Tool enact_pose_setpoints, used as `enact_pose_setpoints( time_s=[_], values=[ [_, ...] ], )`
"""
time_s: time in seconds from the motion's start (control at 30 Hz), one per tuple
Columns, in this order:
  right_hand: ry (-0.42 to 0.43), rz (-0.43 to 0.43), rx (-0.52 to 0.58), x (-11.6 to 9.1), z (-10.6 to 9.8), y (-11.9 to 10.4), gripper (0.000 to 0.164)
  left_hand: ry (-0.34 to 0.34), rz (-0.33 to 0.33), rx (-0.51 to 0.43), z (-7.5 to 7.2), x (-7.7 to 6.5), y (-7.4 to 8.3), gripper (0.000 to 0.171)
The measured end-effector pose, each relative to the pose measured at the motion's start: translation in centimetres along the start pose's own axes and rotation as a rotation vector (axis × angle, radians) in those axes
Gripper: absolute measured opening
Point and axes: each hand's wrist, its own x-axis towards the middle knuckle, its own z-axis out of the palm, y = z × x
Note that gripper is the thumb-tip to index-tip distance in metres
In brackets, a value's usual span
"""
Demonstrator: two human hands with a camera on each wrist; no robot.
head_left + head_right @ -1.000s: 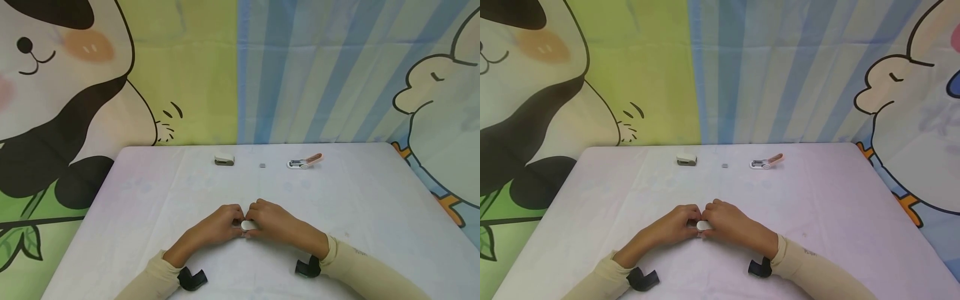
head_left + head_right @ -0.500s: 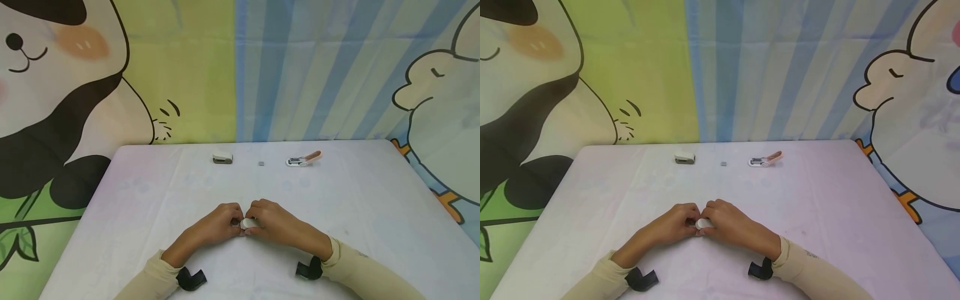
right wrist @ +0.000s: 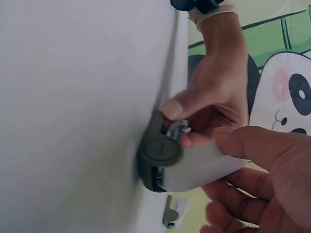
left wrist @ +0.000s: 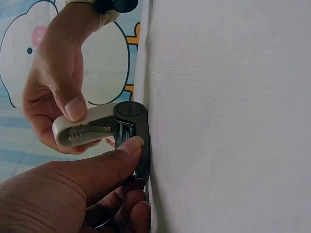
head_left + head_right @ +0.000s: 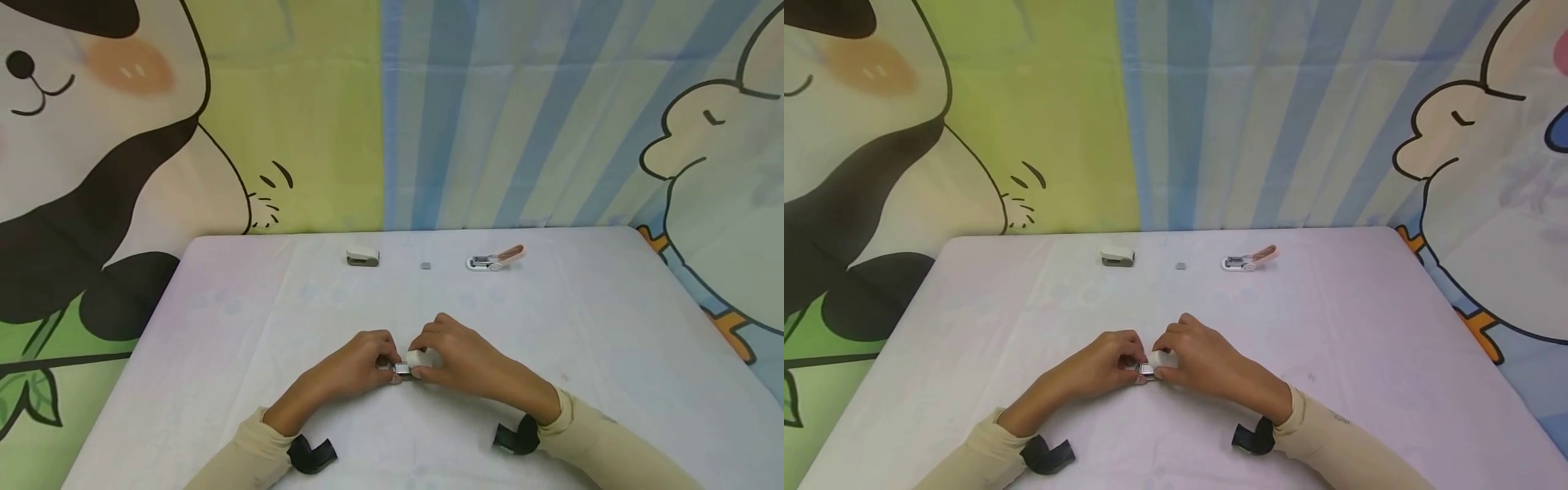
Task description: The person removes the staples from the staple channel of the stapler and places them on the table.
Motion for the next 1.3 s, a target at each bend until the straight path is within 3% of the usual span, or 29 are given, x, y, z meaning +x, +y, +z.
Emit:
enact_pose_setpoints(
  time_s=[0.27, 0.77, 1.0, 1.13, 1.2, 1.3],
  values=[
    [-0.002, 0.109, -0.046, -1.2, -1.0, 0.1, 0.024, -0.002, -0.011, -0.013, 0.2, 0.1, 0.1, 0.013],
    [0.005, 0.211, 0.093, -3.3, -1.0, 1.9, 0.023, 0.001, -0.004, -0.004, 0.1, 0.0, -0.2, 0.014],
    [-0.024, 0.223, 0.073, -3.3, -1.0, 1.9, 0.024, 0.010, 0.001, -0.001, -0.1, -0.1, -0.1, 0.014],
    [-0.085, 0.221, 0.024, -3.1, -1.1, 1.6, 0.042, 0.008, 0.009, -0.004, -0.1, 0.0, -0.1, 0.014],
    [-0.066, 0.190, 0.001, -2.9, -1.0, 1.3, 0.052, 0.007, 0.009, -0.011, -0.1, 0.0, -0.1, 0.013],
    [0.044, 0.112, 0.001, -2.3, -0.7, 0.7, 0.046, 0.008, 0.008, -0.011, -0.1, 0.0, 0.0, 0.012]
  ],
)
